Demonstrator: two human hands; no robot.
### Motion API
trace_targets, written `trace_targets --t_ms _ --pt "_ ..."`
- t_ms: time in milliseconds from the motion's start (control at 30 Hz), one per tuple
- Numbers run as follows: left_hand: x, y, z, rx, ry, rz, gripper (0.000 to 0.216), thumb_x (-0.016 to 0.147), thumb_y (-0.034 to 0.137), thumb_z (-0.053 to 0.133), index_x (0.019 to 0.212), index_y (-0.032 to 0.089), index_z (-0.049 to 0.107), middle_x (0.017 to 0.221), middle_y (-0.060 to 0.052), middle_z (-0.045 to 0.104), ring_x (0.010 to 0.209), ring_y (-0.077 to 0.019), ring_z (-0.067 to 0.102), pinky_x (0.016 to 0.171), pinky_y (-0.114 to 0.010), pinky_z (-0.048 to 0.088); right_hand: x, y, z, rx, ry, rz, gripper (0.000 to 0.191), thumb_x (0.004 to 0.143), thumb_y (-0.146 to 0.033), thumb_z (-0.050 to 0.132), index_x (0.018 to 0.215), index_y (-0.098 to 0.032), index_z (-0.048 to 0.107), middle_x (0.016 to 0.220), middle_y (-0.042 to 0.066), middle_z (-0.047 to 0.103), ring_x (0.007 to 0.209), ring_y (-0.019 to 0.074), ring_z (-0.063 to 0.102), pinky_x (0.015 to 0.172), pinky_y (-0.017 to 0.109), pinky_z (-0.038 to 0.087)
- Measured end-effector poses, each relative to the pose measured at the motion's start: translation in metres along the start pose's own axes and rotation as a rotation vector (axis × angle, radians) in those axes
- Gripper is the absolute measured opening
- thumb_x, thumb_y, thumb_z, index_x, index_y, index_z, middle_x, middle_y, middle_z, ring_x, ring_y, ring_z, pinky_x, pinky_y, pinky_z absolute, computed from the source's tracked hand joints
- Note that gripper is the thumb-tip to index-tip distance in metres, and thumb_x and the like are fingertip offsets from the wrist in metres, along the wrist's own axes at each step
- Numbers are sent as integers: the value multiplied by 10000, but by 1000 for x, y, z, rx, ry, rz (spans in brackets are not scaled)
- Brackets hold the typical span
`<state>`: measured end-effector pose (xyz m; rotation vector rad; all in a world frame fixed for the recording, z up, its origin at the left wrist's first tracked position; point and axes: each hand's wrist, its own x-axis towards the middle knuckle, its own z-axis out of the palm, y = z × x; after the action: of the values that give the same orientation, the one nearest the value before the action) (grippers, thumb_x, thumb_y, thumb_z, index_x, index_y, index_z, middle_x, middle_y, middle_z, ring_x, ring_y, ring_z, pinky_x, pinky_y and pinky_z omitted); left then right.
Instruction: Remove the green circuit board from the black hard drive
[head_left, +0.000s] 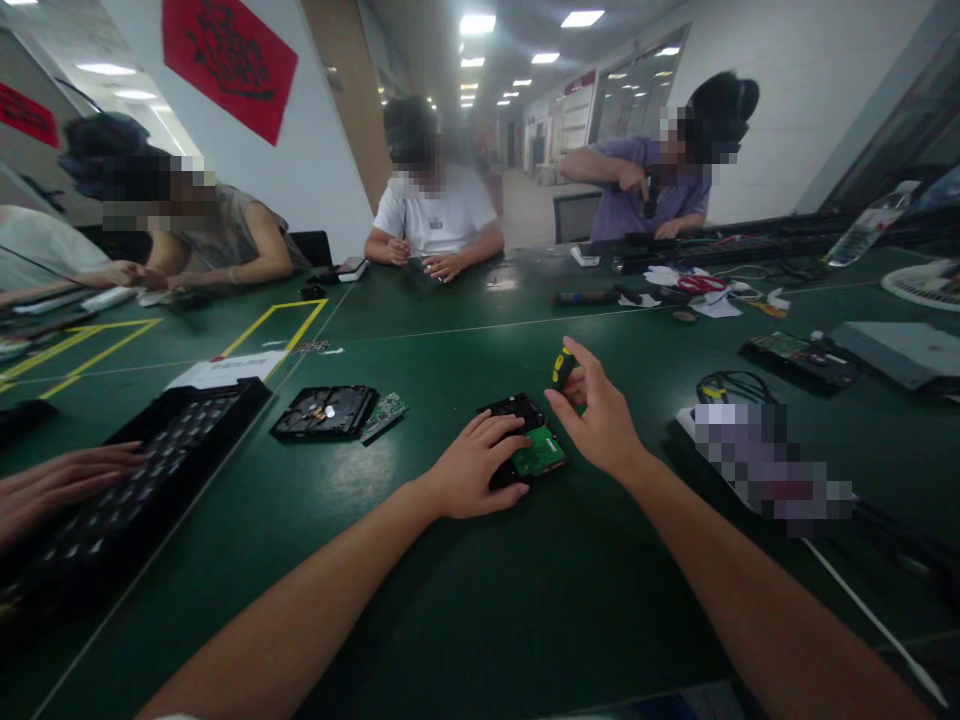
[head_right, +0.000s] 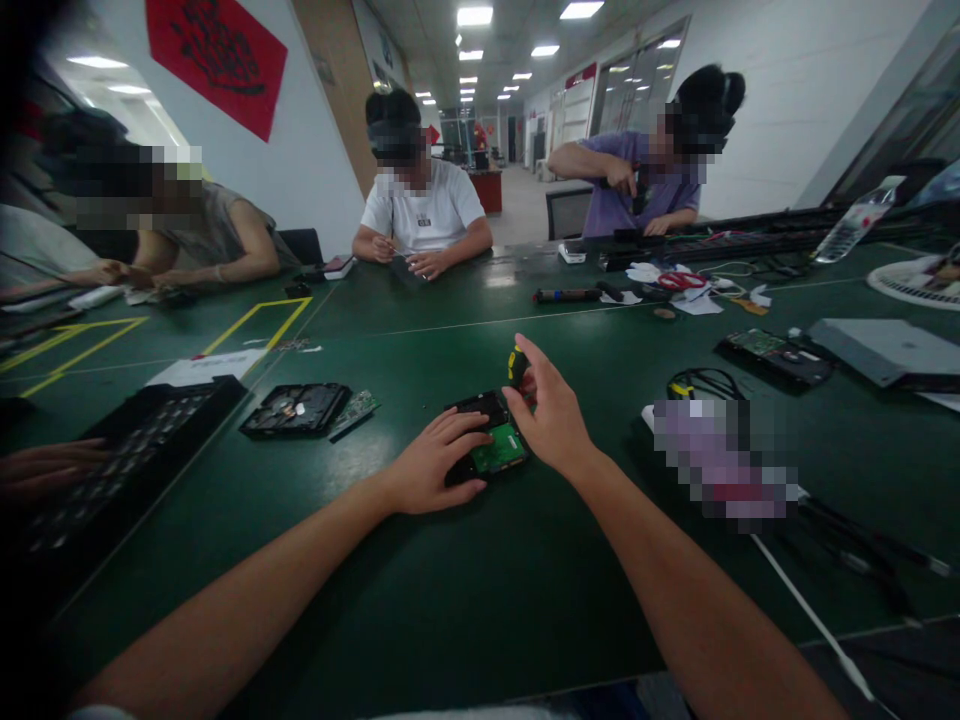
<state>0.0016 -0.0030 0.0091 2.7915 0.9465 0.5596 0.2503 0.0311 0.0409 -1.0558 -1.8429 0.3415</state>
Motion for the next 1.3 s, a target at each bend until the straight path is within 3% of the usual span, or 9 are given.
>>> trace_targets --t_ms 333,533,700,933,1133,1300 --pt "0 0 0 4 -7 -1 618 918 539 645 1436 224 526 1576 -156 459 1496 -332 408 1280 -588 237 -1 1 1 -13 10 13 704 975 -313 628 1609 -363 325 1020 47 690 855 244 692 868 481 611" --pt "0 0 0 12 -2 0 615 920 538 643 1432 218 528 1581 -159 455 1504 -326 398 1281 -584 238 -1 -1 2 21 7 11 664 1011 -275 553 1617 -362 295 1109 64 684 954 254 709 929 499 605" --pt "1 1 0 11 2 1 609 919 542 644 1419 210 539 1573 -158 463 1498 -329 407 1282 -584 236 -2 -1 2 9 12 12 704 972 -317 645 1588 -353 305 1060 51 676 880 246 702 871 487 620" --pt "0 0 1 17 1 6 613 919 538 641 1427 214 530 1570 -158 466 1497 -323 408 1283 -582 235 -3 0 4 12 19 -28 646 966 -293 641 1534 -357 340 1332 109 590 930 247 696 878 495 617" --pt "0 0 1 10 6 6 614 915 539 646 1423 214 529 1568 -158 468 1499 -323 406 1283 -577 238 -4 2 5 106 -26 38 659 1013 -264 542 1591 -329 231 1151 86 649 896 239 711 910 512 613" --pt "1 0 0 12 11 6 612 918 544 640 1425 220 529 1566 -155 471 1493 -327 413 1284 -577 234 -2 3 4 29 1 4 710 955 -322 671 1559 -343 300 1269 100 626 950 260 690 906 521 611"
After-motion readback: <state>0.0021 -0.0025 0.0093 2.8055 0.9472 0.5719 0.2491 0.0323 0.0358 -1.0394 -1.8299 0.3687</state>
